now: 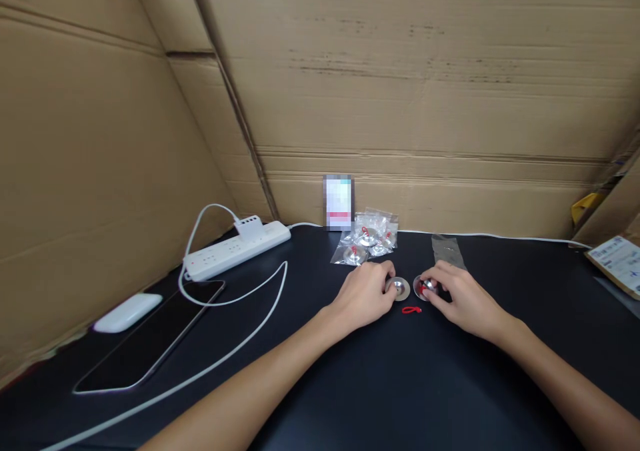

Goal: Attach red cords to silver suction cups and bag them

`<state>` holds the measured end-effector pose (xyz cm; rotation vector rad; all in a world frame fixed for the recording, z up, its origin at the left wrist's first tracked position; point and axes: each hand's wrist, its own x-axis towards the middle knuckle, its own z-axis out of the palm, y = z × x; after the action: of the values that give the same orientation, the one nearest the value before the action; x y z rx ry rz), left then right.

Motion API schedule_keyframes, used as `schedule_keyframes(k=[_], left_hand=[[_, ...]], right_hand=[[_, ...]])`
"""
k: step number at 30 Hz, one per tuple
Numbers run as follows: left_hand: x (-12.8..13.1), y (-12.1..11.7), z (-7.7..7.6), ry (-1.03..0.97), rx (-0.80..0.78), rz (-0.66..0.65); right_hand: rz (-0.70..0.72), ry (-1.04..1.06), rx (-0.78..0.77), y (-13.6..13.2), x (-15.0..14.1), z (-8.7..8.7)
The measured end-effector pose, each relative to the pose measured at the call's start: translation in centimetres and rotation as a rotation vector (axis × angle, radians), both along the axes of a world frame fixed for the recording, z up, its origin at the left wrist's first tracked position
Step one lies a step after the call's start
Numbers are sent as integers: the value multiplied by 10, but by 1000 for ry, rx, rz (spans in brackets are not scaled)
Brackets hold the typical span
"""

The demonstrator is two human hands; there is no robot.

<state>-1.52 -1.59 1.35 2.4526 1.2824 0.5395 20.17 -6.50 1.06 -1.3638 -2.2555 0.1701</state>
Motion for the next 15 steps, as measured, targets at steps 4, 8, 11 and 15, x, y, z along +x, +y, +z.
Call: schedule_keyframes(k=[4, 8, 11, 15], left_hand=[[2, -2, -2, 14, 51, 9], [5, -8, -2, -26, 244, -37], [8, -14, 2, -93, 298, -193], [10, -20, 5, -129, 248, -382]], right_hand=[[34, 3, -33, 1, -1, -3], [41, 41, -31, 0, -6, -5], [37, 39, -35, -1, -7, -7], [26, 3, -43, -1, -7, -7]])
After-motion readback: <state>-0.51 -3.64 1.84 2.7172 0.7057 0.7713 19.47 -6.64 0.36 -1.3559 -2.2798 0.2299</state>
